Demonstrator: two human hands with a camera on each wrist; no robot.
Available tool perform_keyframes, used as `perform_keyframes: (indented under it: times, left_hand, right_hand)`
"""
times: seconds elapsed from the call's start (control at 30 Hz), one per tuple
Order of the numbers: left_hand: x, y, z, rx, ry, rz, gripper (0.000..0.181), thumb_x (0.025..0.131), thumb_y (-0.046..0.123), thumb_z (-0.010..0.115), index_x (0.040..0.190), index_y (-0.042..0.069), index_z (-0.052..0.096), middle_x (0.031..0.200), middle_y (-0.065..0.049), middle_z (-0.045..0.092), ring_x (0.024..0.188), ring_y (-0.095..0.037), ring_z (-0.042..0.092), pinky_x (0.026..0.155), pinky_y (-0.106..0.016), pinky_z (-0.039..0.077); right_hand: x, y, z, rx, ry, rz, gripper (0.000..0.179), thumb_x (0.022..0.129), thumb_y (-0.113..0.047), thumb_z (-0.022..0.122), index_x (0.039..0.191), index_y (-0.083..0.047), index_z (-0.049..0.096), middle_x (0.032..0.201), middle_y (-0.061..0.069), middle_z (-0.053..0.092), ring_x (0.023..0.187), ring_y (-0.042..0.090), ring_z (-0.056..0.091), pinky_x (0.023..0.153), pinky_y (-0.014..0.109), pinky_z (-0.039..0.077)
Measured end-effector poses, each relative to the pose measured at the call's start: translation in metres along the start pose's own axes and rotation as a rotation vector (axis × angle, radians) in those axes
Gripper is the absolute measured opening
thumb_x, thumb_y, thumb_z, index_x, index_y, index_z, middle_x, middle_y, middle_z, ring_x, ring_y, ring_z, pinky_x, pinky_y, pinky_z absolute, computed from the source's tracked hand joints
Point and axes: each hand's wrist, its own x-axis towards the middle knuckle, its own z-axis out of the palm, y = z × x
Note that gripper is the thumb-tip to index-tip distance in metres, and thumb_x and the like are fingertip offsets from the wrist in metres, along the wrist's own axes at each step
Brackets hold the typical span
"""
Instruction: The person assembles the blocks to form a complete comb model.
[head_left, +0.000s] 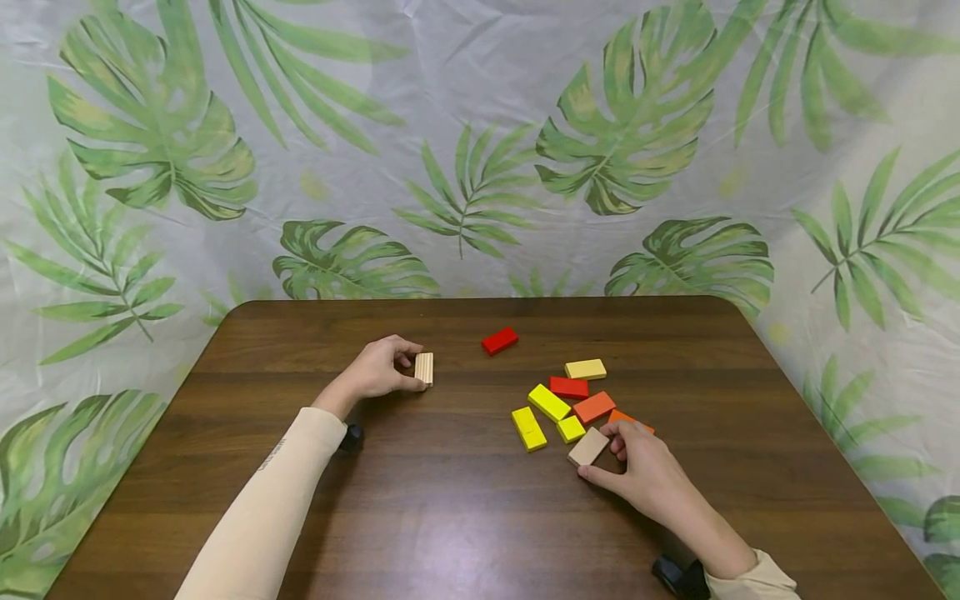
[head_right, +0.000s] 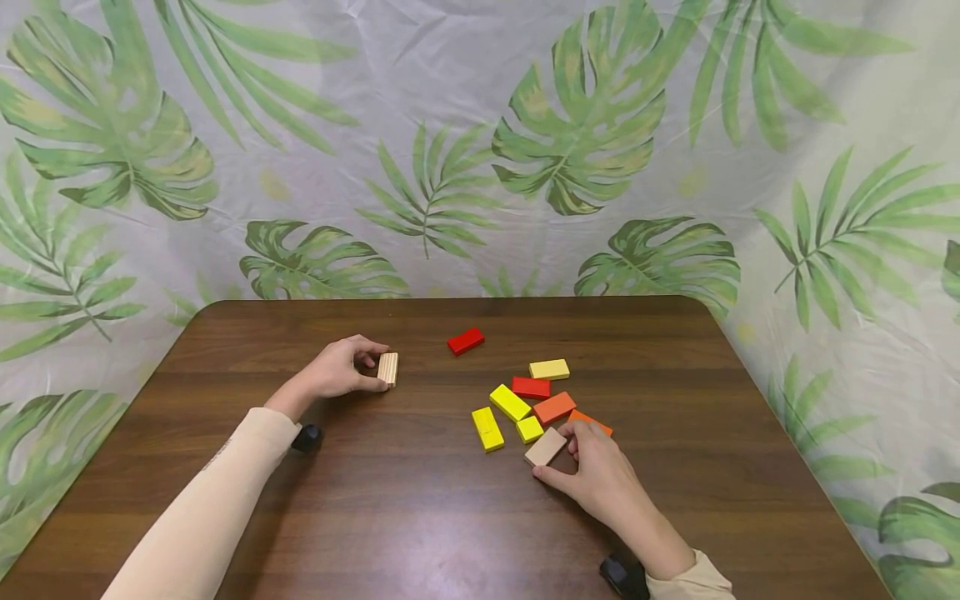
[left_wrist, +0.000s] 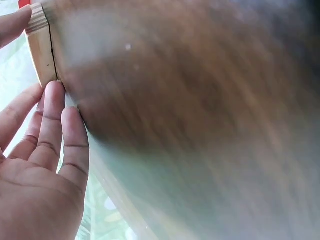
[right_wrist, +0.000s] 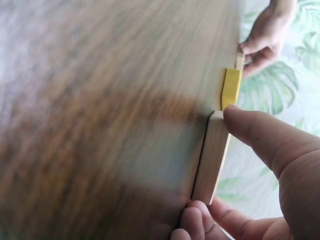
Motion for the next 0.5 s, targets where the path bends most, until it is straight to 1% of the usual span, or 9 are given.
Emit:
perform_keyframes:
  times: [0.2, 0.37, 0.5]
  left_hand:
    - [-0.0044, -0.0016, -0.0035, -0.019, -0.007, -0.013, 0.063, 0.087, 0.022, 0.091, 0.144, 0.005, 0.067, 0.131, -0.012, 0.067, 0.115, -0.027, 0.066, 0.104, -0.048, 0.054]
    - [-0.0065, -0.0041, -0.0046, -0.039, -0.008, -0.030, 0.063, 0.088, 0.021, 0.091, 0.144, 0.005, 0.067, 0.132, -0.012, 0.067, 0.116, -0.027, 0.066, 0.104, -0.048, 0.053]
    - [-0.0066, -0.0059, -0.0047, -0.051, 0.000, -0.027, 0.064, 0.087, 0.022, 0.091, 0.143, 0.004, 0.067, 0.133, -0.013, 0.066, 0.116, -0.027, 0.066, 0.105, -0.048, 0.054]
  right_hand:
    - [-0.0012, 0.0007, -0.0012, 0.009, -0.009, 0.015, 0.067, 0.081, -0.046, 0.094, 0.121, -0.001, 0.065, 0.100, 0.003, 0.062, 0.092, 0.016, 0.056, 0.076, 0.030, 0.050]
    - [-0.0015, 0.0021, -0.0017, 0.003, -0.002, 0.009, 0.067, 0.081, -0.046, 0.094, 0.120, 0.000, 0.065, 0.099, 0.003, 0.062, 0.091, 0.016, 0.055, 0.075, 0.030, 0.050]
    - [-0.0016, 0.0024, -0.0020, 0.002, 0.011, 0.009, 0.067, 0.080, -0.046, 0.095, 0.118, -0.001, 0.065, 0.098, 0.003, 0.062, 0.089, 0.015, 0.055, 0.074, 0.029, 0.051]
